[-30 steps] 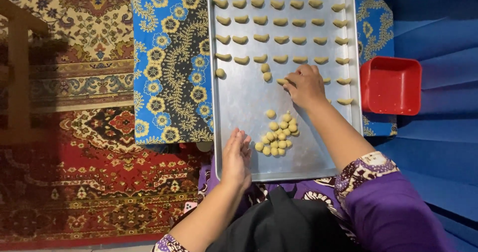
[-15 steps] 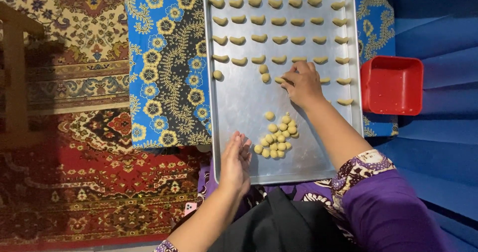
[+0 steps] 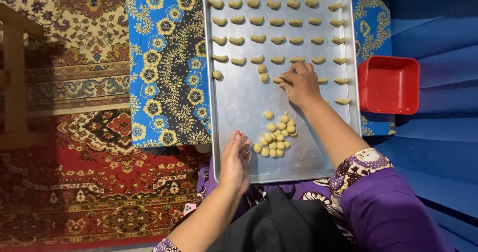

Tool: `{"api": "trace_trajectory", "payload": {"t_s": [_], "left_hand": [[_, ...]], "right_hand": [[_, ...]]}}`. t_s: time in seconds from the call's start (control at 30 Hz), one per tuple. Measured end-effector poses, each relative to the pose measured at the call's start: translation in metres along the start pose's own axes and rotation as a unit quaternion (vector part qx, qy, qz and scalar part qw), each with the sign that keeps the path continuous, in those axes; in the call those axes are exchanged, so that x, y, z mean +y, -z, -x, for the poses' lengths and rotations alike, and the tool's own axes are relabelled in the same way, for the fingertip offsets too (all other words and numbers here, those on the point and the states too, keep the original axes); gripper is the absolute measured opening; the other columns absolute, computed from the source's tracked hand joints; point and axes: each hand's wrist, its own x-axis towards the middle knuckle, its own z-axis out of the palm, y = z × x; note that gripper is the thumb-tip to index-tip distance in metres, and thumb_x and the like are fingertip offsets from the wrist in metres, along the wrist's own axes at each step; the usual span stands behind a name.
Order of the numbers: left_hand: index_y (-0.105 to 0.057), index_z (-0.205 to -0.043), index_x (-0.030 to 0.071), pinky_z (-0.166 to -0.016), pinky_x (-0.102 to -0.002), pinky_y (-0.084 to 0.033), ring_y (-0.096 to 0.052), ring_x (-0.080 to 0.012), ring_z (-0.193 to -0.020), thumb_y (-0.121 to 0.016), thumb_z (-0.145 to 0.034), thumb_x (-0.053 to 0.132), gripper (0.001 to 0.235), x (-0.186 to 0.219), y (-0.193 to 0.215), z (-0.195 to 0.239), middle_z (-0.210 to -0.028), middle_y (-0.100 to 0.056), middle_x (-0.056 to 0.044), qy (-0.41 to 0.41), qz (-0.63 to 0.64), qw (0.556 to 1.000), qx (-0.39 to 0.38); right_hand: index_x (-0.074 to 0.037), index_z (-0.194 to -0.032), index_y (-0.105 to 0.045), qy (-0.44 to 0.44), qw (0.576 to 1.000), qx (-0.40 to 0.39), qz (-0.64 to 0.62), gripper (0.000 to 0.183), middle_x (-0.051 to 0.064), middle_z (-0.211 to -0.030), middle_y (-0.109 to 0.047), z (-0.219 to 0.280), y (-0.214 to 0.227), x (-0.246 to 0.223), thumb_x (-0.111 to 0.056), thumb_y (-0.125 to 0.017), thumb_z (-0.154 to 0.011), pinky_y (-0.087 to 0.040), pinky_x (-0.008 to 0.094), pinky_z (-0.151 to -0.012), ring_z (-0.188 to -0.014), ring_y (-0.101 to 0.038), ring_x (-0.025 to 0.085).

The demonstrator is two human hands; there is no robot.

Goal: The person rolls small pieces of dough between their palms to form crescent shapes and places them in rows on a metal baking tray. They repeatedly pick up dough pieces, roll them, and arrange them on the tray.

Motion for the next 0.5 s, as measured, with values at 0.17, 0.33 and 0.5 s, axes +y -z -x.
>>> {"api": "trace_trajectory", "payload": {"t_s": [0.17,0.33,0.5], "left_hand": [[-0.029,-0.161,0.013,-0.114,-0.046,-0.023,-0.043,-0.0288,-0.141,-0.051,-0.102,0.039,0.068,-0.003,0.002,-0.003,-0.165,-0.033,-0.008,-0.005,0.003,1.0,-0.005],[-0.027,-0.161,0.013,-0.116,-0.048,-0.021,-0.041,-0.0307,-0.143,-0.051,-0.103,0.04,0.069,-0.001,0.002,-0.001,-0.167,-0.03,-0.009,-0.007,0.003,1.0,-0.011],[-0.026,-0.162,0.011,-0.118,-0.047,-0.021,-0.04,-0.0308,-0.144,-0.051,-0.103,0.04,0.071,0.006,-0.003,0.006,-0.167,-0.029,-0.01,-0.008,-0.001,1.0,-0.012]], "right_hand": [[-0.024,-0.101,-0.08,-0.01,1.0,-0.004,0.002,0.021,-0.001,-0.104,-0.056,0.002,0.002,-0.001,-0.027,-0.086,-0.081,-0.046,0.046,-0.093,-0.115,-0.051,0.028],[-0.026,-0.104,-0.08,-0.015,1.0,-0.013,0.011,0.025,-0.001,-0.106,-0.056,0.004,0.012,-0.001,-0.03,-0.086,-0.081,-0.046,0.046,-0.093,-0.115,-0.052,0.028],[-0.021,-0.124,-0.076,0.019,0.995,0.089,-0.041,0.065,0.004,-0.105,-0.064,0.021,0.035,0.029,-0.023,-0.096,-0.062,-0.05,0.042,-0.097,-0.106,-0.061,0.031]]}}
